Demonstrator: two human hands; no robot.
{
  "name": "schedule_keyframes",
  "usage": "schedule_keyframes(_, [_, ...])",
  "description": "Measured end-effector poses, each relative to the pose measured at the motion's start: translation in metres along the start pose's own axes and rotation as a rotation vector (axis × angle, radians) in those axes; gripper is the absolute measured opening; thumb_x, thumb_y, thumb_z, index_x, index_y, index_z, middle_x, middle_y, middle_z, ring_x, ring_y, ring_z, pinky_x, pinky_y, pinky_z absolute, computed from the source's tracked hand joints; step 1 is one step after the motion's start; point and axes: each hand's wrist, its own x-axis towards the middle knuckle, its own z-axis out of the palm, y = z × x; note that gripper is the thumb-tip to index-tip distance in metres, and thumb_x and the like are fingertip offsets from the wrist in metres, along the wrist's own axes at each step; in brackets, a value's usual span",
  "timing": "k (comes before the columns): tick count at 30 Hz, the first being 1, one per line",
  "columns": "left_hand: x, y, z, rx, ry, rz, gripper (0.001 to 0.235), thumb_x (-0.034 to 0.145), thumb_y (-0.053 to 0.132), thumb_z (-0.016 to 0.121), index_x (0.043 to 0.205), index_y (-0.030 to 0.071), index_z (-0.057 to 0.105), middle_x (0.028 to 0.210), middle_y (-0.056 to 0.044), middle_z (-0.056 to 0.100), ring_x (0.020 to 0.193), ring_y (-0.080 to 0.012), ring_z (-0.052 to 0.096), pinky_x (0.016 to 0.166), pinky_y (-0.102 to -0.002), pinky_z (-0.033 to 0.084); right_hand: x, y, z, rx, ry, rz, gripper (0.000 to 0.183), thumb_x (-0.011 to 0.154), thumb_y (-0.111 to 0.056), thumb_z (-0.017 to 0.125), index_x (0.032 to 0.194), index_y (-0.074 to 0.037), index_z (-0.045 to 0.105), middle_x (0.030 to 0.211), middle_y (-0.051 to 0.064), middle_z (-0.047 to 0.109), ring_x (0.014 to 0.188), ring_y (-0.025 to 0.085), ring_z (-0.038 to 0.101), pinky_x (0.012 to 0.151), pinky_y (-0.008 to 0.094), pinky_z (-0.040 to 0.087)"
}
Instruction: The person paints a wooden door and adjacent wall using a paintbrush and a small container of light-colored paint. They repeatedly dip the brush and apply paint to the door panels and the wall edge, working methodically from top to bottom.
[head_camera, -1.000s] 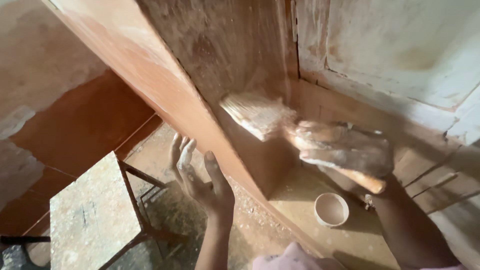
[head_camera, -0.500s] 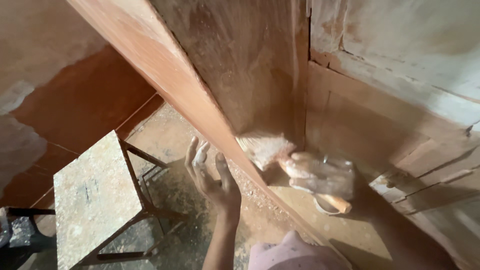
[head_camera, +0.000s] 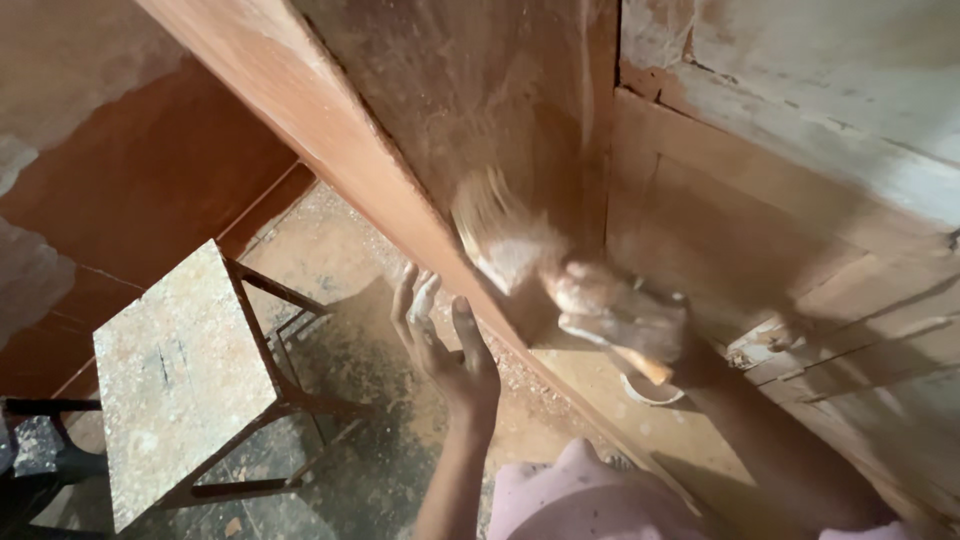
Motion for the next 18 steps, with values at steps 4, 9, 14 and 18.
schedule_keyframes(4, [-0.015, -0.008, 0.008, 0.046, -0.021, 0.028, 0.028, 0.102, 0.005, 0.061, 0.13, 0.001, 0.058, 0.148, -0.022, 0.053, 0.138, -0.0366, 0.054, 0.117, -0.049, 0.046, -0.035, 0.005, -0.01, -0.033, -0.119, 0.012, 0.047, 0.106, -0.036, 0.044, 0.123, -0.003, 0.073, 0.147, 0.018, 0.058, 0.142, 0.03, 0.053, 0.117, 0.041, 0.047])
schedule_keyframes(9, [-0.027, -0.009, 0.022, 0.051, -0.07, 0.128, 0.032, 0.103, 0.008, 0.06, 0.134, 0.003, 0.057, 0.151, -0.023, 0.05, 0.136, -0.0377, 0.057, 0.115, -0.05, 0.049, -0.011, 0.009, -0.035, -0.094, -0.023, -0.011, 0.041, 0.104, -0.031, 0.048, 0.122, -0.003, 0.073, 0.144, 0.017, 0.06, 0.139, 0.029, 0.055, 0.114, 0.04, 0.049])
schedule_keyframes(14, [-0.025, 0.001, 0.031, 0.009, -0.135, 0.186, 0.037, 0.101, 0.007, 0.056, 0.138, 0.003, 0.055, 0.155, -0.024, 0.046, 0.139, -0.0429, 0.054, 0.118, -0.052, 0.047, 0.03, 0.003, -0.062, -0.243, 0.314, -0.015, 0.036, 0.102, -0.025, 0.052, 0.12, -0.002, 0.073, 0.141, 0.017, 0.061, 0.136, 0.029, 0.057, 0.112, 0.039, 0.051])
schedule_keyframes(18, [-0.025, 0.002, 0.034, 0.001, -0.132, 0.127, 0.035, 0.102, 0.008, 0.059, 0.137, 0.002, 0.055, 0.155, -0.024, 0.045, 0.137, -0.0408, 0.056, 0.115, -0.05, 0.048, 0.027, 0.002, -0.062, -0.29, 0.407, -0.021, 0.032, 0.1, -0.021, 0.056, 0.119, -0.002, 0.073, 0.139, 0.017, 0.062, 0.134, 0.029, 0.058, 0.109, 0.039, 0.053])
